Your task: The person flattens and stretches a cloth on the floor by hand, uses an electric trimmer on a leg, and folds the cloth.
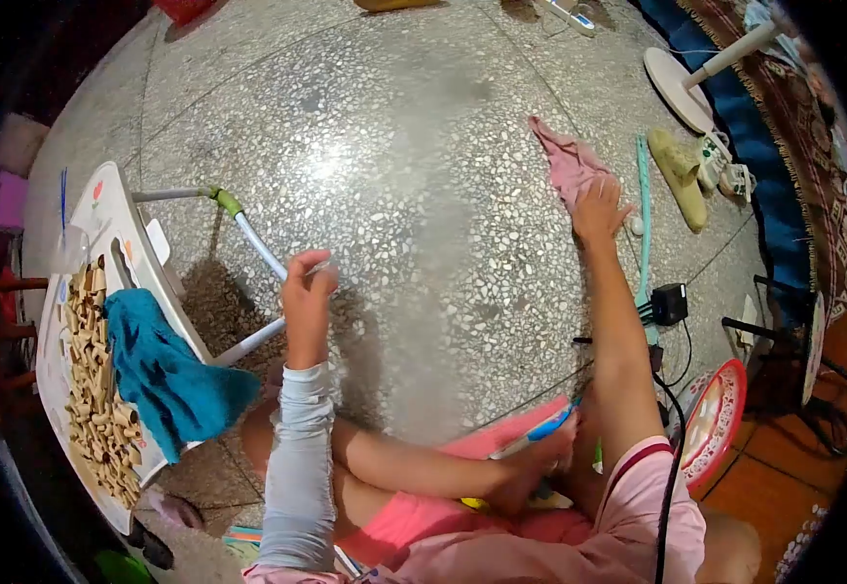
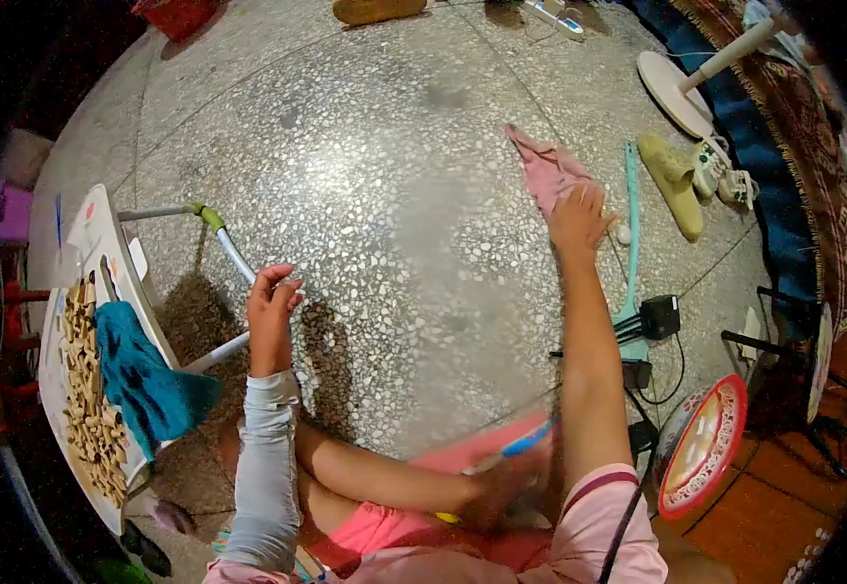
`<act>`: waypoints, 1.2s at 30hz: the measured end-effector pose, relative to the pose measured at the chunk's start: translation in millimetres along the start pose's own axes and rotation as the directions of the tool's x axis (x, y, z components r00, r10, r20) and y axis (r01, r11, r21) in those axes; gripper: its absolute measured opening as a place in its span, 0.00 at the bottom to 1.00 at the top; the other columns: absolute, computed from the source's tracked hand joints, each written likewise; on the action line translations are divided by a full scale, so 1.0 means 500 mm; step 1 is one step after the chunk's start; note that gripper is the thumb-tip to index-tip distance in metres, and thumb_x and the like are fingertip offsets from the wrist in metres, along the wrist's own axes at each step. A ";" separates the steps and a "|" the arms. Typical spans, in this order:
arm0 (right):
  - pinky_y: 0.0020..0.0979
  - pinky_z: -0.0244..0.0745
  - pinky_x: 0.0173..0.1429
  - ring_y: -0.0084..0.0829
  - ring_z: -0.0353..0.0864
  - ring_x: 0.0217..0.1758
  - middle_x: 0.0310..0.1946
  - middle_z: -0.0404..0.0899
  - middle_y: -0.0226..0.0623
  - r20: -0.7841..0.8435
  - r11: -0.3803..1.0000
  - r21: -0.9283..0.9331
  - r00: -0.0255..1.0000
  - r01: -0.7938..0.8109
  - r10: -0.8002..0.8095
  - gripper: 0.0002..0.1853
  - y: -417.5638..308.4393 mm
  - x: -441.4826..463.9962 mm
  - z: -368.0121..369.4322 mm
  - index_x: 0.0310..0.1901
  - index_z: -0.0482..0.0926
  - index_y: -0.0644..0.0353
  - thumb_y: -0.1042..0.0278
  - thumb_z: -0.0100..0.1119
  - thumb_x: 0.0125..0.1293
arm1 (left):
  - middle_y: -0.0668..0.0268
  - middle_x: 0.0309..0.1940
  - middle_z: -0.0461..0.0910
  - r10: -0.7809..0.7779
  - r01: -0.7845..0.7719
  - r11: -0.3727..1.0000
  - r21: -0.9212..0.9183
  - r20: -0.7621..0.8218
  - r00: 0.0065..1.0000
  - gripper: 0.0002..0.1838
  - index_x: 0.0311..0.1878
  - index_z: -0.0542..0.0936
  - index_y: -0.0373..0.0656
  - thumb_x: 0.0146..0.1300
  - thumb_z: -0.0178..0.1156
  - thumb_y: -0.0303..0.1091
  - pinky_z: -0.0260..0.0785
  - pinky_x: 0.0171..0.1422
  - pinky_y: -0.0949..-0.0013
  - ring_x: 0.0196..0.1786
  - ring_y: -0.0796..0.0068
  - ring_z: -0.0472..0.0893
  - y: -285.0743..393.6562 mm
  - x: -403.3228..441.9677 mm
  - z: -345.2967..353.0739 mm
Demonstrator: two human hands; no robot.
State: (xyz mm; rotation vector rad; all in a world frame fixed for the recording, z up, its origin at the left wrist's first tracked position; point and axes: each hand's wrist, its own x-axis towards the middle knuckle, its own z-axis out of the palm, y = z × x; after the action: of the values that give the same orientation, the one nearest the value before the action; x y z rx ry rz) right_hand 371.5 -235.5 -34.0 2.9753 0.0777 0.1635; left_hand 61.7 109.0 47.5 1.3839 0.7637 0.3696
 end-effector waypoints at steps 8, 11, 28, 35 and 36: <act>0.57 0.30 0.76 0.47 0.40 0.79 0.74 0.46 0.53 0.057 0.990 0.142 0.998 -0.005 -0.003 0.37 -0.083 0.028 -0.003 0.70 0.54 0.68 0.44 0.34 0.70 | 0.71 0.36 0.73 -0.015 0.016 0.999 0.039 -0.011 1.000 0.09 0.46 0.75 0.40 0.62 0.55 0.28 0.66 0.41 0.78 0.36 0.84 0.71 0.000 -0.001 0.018; 0.52 0.40 0.76 0.49 0.47 0.77 0.72 0.51 0.56 -0.021 0.993 0.095 0.998 0.068 -0.066 0.35 -0.081 0.027 0.004 0.69 0.57 0.70 0.49 0.40 0.70 | 0.72 0.37 0.73 -0.047 0.047 0.999 -0.006 -0.005 0.999 0.10 0.46 0.75 0.40 0.62 0.56 0.28 0.66 0.41 0.77 0.36 0.84 0.71 0.025 -0.012 0.032; 0.46 0.67 0.54 0.48 0.77 0.48 0.41 0.79 0.51 -0.181 0.436 0.840 0.924 0.323 -0.336 0.15 -0.615 -0.016 -0.069 0.43 0.78 0.62 0.62 0.46 0.67 | 0.69 0.41 0.76 -0.060 0.062 0.997 -0.055 0.038 0.997 0.10 0.47 0.76 0.40 0.61 0.57 0.28 0.69 0.48 0.74 0.42 0.80 0.75 0.034 -0.018 0.042; 0.49 0.69 0.53 0.39 0.79 0.47 0.43 0.79 0.41 -0.222 0.420 0.522 0.593 0.743 -0.774 0.14 -0.678 -0.261 -0.247 0.47 0.77 0.55 0.60 0.44 0.67 | 0.70 0.38 0.77 -0.008 0.010 0.993 -0.116 0.019 1.000 0.10 0.46 0.76 0.38 0.61 0.56 0.26 0.70 0.49 0.73 0.43 0.79 0.75 0.034 -0.016 0.033; 0.46 0.72 0.50 0.41 0.79 0.46 0.43 0.80 0.43 -0.295 0.355 0.418 0.495 0.836 -0.818 0.17 -0.661 -0.281 -0.267 0.49 0.77 0.57 0.57 0.43 0.68 | 0.70 0.37 0.77 0.028 -0.026 0.993 -0.114 0.010 1.000 0.09 0.46 0.75 0.38 0.61 0.56 0.26 0.70 0.49 0.72 0.42 0.78 0.76 0.036 -0.008 0.033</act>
State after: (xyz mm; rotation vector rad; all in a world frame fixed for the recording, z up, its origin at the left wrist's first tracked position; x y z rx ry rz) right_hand 202.7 102.6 28.8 2.9201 1.8988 0.0542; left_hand 73.3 97.4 65.9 1.2895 0.7042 0.4193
